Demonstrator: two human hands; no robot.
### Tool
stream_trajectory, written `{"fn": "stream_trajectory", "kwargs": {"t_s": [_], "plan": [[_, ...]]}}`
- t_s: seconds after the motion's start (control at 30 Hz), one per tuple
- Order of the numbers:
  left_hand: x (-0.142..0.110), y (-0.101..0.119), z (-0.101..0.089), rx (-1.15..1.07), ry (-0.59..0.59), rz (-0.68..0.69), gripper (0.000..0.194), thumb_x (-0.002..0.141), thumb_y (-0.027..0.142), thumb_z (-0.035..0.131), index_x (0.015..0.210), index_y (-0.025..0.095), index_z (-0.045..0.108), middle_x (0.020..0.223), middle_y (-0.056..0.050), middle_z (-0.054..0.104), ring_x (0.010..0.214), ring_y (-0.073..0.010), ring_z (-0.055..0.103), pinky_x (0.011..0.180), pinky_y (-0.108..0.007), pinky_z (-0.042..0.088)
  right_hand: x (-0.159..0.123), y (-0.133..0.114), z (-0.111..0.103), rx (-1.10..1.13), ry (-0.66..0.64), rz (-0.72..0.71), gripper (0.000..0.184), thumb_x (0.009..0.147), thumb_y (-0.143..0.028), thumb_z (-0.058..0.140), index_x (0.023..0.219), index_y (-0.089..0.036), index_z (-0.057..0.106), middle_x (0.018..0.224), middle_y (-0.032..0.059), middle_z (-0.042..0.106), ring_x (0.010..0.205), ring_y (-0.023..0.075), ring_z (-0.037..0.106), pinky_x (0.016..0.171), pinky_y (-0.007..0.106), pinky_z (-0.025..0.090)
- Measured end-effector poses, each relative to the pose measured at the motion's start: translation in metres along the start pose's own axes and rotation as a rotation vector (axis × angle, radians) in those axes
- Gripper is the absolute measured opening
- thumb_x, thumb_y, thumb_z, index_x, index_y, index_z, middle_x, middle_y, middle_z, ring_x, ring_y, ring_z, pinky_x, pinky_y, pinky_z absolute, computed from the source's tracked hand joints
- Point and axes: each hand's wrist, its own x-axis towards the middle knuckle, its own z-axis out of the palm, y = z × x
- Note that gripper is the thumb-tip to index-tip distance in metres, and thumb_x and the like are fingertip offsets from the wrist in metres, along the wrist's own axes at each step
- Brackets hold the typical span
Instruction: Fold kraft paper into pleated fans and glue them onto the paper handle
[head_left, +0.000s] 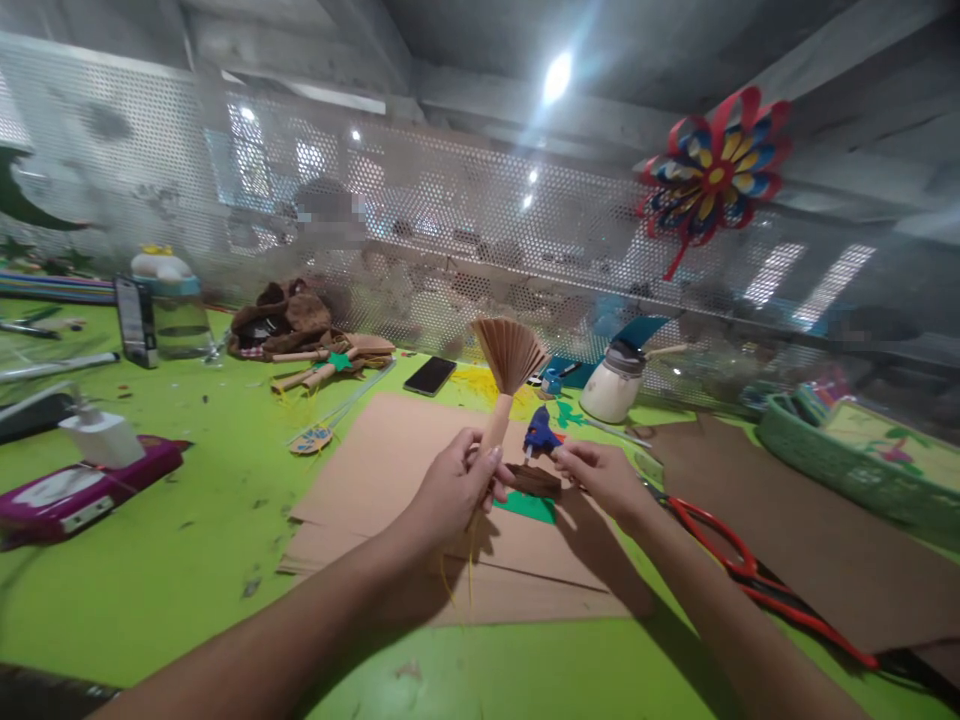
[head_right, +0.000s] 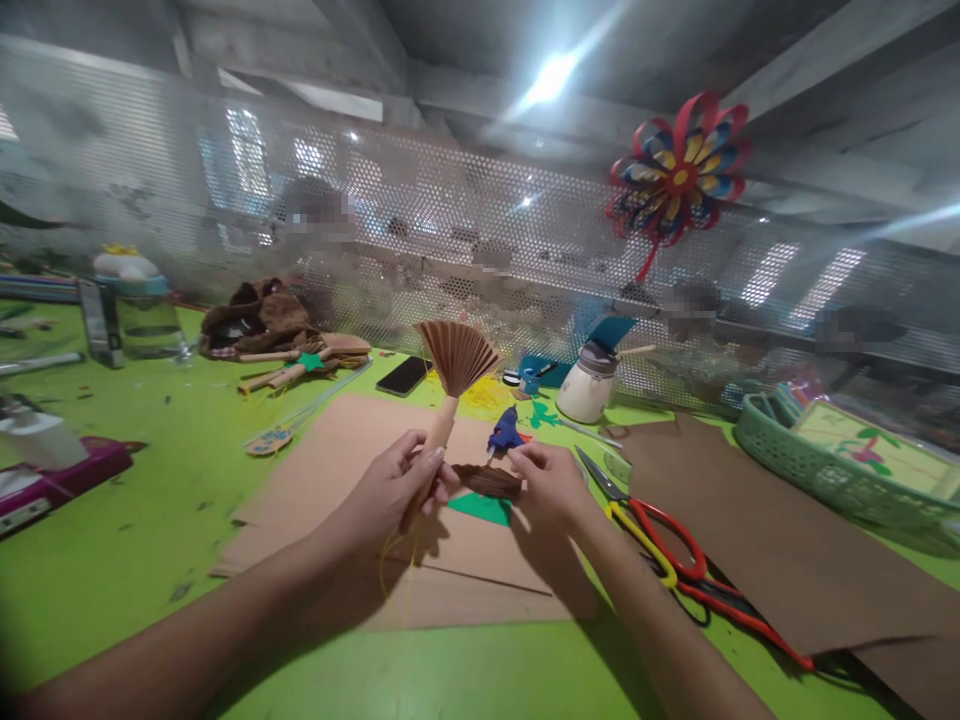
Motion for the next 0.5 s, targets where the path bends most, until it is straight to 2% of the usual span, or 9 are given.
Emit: {"fn": "stream_trajectory", "kwargs": {"t_s": [0.13, 0.23, 0.37, 0.5], "plan": [[0.007, -0.009, -0.006, 0.068, 0.014, 0.002, 0.024, 0.082, 0.037, 0.057, 0.093, 0.019, 0.046, 0.071, -0.001, 0.064, 0.053, -0.0117, 0.055, 0.05, -0.023, 0.043, -0.005, -0.002, 0.001, -0.086, -0.03, -0.022, 0.018, 0.066, -0.034, 0.068, 0.057, -0.018, 0.07, 0.058, 0.0018, 0.064, 0.061, 0.0188, 0.053, 0.059, 0.03, 0.04], [0.007, -0.012, -0.009, 0.235, 0.058, 0.049, 0.021, 0.082, 0.034, 0.057, 0.093, 0.019, 0.048, 0.068, -0.001, 0.063, 0.054, -0.0138, 0.055, 0.052, -0.025, 0.043, -0.014, -0.018, 0.011, -0.064, -0.117, -0.028, 0.022, 0.072, -0.037, 0.064, 0.064, -0.018, 0.071, 0.061, 0.0027, 0.065, 0.061, 0.0187, 0.055, 0.058, 0.029, 0.042], [0.001, -0.015, -0.008, 0.427, 0.113, 0.171, 0.021, 0.08, 0.032, 0.059, 0.097, 0.021, 0.053, 0.072, -0.002, 0.064, 0.064, -0.0176, 0.059, 0.061, -0.026, 0.041, -0.026, -0.04, 0.033, 0.121, -0.206, 0.003, 0.033, 0.079, -0.045, 0.06, 0.089, -0.015, 0.069, 0.065, 0.0017, 0.062, 0.058, 0.0141, 0.052, 0.053, 0.025, 0.041], [-0.005, -0.019, -0.007, 0.604, 0.109, 0.244, 0.021, 0.083, 0.027, 0.054, 0.103, 0.023, 0.053, 0.085, -0.004, 0.064, 0.072, -0.0188, 0.058, 0.066, -0.028, 0.039, -0.032, -0.047, 0.053, 0.322, -0.16, -0.018, 0.031, 0.078, -0.045, 0.064, 0.085, -0.015, 0.064, 0.066, -0.0007, 0.058, 0.055, 0.0107, 0.047, 0.051, 0.023, 0.038]]}}
